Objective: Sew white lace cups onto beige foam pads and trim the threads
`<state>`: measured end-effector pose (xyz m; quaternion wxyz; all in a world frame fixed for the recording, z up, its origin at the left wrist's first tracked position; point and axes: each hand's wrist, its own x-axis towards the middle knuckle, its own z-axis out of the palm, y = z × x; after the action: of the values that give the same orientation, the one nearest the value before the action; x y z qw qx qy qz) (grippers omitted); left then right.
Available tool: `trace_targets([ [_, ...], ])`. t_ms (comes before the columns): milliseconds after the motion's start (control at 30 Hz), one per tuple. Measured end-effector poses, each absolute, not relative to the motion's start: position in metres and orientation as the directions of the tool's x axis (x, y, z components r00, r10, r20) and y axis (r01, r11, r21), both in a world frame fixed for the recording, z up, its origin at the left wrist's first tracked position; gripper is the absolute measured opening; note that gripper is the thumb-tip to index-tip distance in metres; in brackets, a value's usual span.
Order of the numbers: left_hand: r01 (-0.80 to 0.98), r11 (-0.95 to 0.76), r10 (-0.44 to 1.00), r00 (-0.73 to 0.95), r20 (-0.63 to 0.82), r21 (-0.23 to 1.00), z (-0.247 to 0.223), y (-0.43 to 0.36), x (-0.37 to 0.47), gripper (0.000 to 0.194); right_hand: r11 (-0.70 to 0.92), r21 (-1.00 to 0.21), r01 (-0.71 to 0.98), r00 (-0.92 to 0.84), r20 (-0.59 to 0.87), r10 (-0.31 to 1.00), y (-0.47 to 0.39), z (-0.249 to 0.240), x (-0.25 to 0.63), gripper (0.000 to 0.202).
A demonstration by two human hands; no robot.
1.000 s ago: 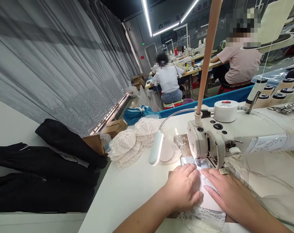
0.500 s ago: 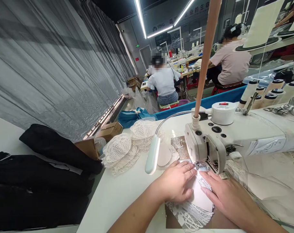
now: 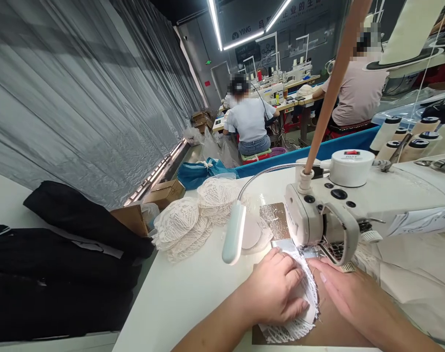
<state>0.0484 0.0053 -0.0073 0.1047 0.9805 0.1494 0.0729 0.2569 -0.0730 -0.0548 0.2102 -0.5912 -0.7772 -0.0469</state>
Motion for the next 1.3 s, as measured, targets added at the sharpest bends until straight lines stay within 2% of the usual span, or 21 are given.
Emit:
trace_targets([
  [167,0.243,-0.943,0.278,0.951,0.134,0.229,-0.007,0.008,0.046,0.040,0.333,-0.206,0.920,-0.247,0.357,0.901,-0.076,-0.057,0.256,0.042],
  [333,0.220,-0.943,0.263,0.952,0.156,0.249,-0.005,0.011,0.045,0.041,0.340,-0.296,0.893,-0.278,0.232,0.932,-0.079,-0.055,0.251,0.043],
  [533,0.206,-0.941,0.260,0.948,0.186,0.269,-0.007,0.014,0.044,0.040,0.300,-0.304,0.904,-0.262,0.159,0.952,-0.079,-0.056,0.249,0.044],
  [767,0.269,-0.929,0.320,0.928,0.190,0.254,-0.008,0.020,0.044,0.041,0.266,-0.199,0.943,-0.212,0.257,0.943,-0.078,-0.078,0.251,0.055],
  [900,0.307,-0.926,0.346,0.922,0.170,0.221,-0.005,0.019,0.044,0.040,0.230,-0.105,0.968,-0.181,0.347,0.920,-0.075,-0.077,0.251,0.051],
  [1100,0.233,-0.958,0.261,0.950,0.172,0.166,-0.001,0.014,0.047,0.034,0.316,-0.029,0.948,-0.265,0.478,0.838,-0.069,-0.051,0.250,0.043],
  [1167,0.211,-0.962,0.240,0.956,0.169,0.174,-0.001,0.013,0.048,0.034,0.306,-0.035,0.951,-0.256,0.467,0.847,-0.070,-0.053,0.251,0.043],
  [1300,0.189,-0.956,0.232,0.955,0.185,0.223,-0.005,0.011,0.049,0.033,0.306,-0.059,0.950,-0.272,0.322,0.907,-0.076,-0.070,0.253,0.046],
])
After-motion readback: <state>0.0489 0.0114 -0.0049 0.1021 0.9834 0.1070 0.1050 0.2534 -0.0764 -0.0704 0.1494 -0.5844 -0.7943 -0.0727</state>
